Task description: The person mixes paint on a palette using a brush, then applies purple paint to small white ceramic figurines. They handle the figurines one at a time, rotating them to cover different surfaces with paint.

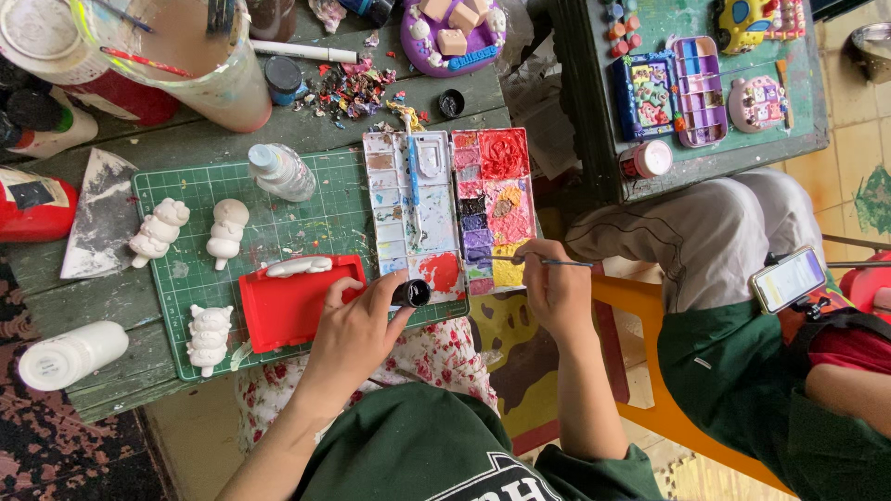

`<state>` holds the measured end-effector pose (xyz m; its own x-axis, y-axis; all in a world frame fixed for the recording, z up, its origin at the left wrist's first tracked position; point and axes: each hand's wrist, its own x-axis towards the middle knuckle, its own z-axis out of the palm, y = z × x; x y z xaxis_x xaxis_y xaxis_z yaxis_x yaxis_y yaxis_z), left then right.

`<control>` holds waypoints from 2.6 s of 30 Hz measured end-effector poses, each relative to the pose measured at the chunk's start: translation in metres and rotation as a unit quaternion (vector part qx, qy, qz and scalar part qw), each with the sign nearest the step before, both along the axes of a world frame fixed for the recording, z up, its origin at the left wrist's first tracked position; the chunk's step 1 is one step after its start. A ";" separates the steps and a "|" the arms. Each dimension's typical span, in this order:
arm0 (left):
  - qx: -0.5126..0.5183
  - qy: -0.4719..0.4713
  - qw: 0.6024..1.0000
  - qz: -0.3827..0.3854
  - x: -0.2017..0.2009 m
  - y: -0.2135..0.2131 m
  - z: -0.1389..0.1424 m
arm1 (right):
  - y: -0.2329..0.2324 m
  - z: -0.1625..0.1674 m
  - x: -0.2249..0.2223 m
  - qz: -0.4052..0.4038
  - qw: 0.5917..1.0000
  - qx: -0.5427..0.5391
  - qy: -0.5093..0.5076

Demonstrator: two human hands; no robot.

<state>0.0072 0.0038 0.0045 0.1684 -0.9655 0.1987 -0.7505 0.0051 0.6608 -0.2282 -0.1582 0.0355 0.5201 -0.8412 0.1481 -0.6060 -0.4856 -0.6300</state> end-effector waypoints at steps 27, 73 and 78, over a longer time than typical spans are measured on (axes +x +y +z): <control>-0.009 -0.002 1.000 0.002 0.001 0.003 0.001 | -0.005 -0.011 -0.012 -0.004 0.992 0.066 -0.104; 0.009 0.023 1.000 0.001 0.007 -0.001 0.005 | -0.009 0.004 0.009 0.015 1.000 -0.015 0.000; 0.001 0.030 1.000 0.005 0.006 -0.002 0.004 | -0.015 0.000 -0.009 -0.048 0.997 0.043 -0.051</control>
<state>0.0131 0.0019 0.0084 0.1904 -0.9640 0.1858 -0.7090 -0.0041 0.7052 -0.2374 -0.1736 0.0351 0.4228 -0.8981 0.1213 -0.5775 -0.3701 -0.7277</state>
